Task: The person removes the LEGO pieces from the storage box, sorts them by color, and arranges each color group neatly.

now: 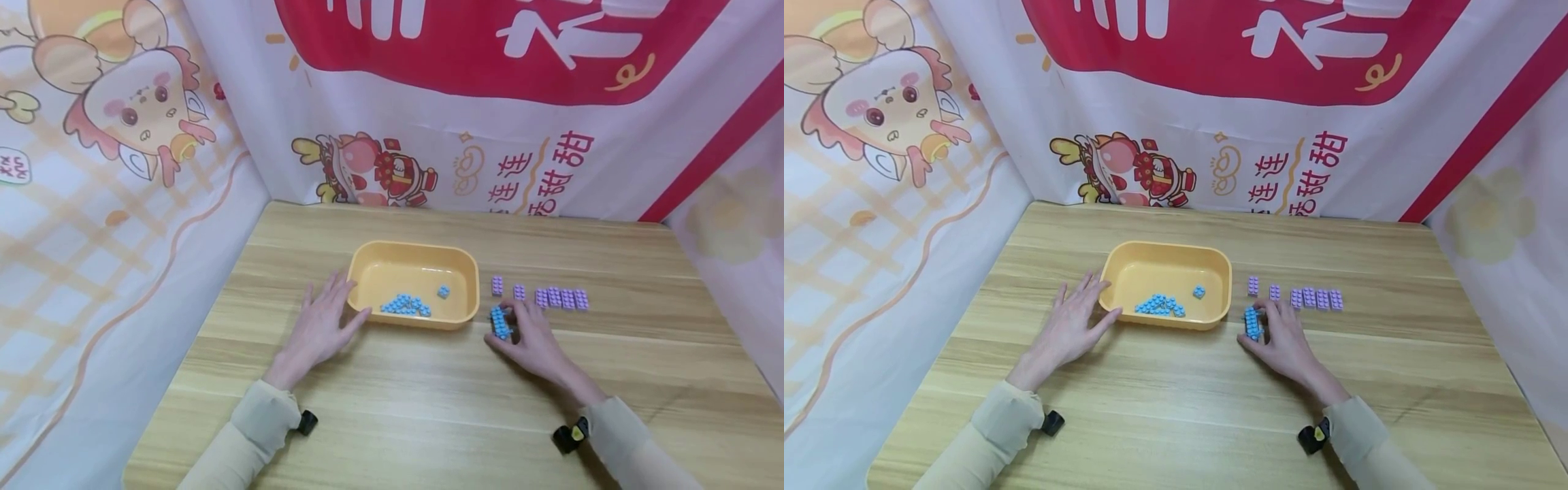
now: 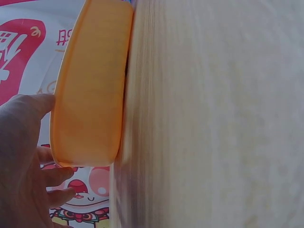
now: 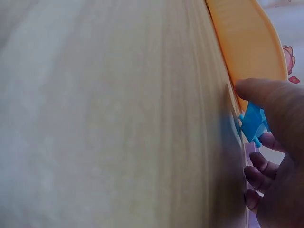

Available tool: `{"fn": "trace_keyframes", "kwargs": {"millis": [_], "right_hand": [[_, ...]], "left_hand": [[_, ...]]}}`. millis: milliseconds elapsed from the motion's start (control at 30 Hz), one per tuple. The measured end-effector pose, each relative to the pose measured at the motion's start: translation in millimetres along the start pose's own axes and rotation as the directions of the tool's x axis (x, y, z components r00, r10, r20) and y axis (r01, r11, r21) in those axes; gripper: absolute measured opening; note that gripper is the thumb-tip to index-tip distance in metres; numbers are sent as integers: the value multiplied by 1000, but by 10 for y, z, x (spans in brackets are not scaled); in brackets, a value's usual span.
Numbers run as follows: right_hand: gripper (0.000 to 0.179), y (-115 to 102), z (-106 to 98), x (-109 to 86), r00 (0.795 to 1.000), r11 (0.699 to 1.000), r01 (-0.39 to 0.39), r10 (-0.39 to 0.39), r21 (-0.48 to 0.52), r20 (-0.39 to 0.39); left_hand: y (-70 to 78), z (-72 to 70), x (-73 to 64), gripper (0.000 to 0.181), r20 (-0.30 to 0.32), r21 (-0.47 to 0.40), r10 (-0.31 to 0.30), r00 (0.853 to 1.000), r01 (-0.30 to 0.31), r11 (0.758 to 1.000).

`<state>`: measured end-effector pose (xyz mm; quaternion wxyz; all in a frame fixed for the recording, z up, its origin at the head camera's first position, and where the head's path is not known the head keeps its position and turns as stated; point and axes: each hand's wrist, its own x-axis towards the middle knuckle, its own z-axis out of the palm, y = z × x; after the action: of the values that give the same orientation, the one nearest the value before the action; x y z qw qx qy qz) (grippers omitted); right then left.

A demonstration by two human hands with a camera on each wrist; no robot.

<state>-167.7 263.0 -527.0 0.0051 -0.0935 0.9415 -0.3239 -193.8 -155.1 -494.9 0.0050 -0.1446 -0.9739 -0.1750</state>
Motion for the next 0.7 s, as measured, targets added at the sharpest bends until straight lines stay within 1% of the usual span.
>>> {"fn": "trace_keyframes", "kwargs": {"millis": [200,467,600,700], "right_hand": [[70,6,29,34,1000,999,15,-15,-50,-4],[74,2,35,63,1000,999,6,-6,-46,2],[85,-25,-15,70,1000,1000,6,-6,-6,5],[92,-85,-110,81,1000,999,2,-2,46,2]], "left_hand": [[-1,-17,-3,83,-9,-4,0,1000,0,1000],[-21,-2,-7,84,-12,1,3,1000,-3,1000],[-22,6,-9,84,-4,-2,0,1000,0,1000],[-22,7,-5,83,-2,-6,-1,1000,1,1000]]}}
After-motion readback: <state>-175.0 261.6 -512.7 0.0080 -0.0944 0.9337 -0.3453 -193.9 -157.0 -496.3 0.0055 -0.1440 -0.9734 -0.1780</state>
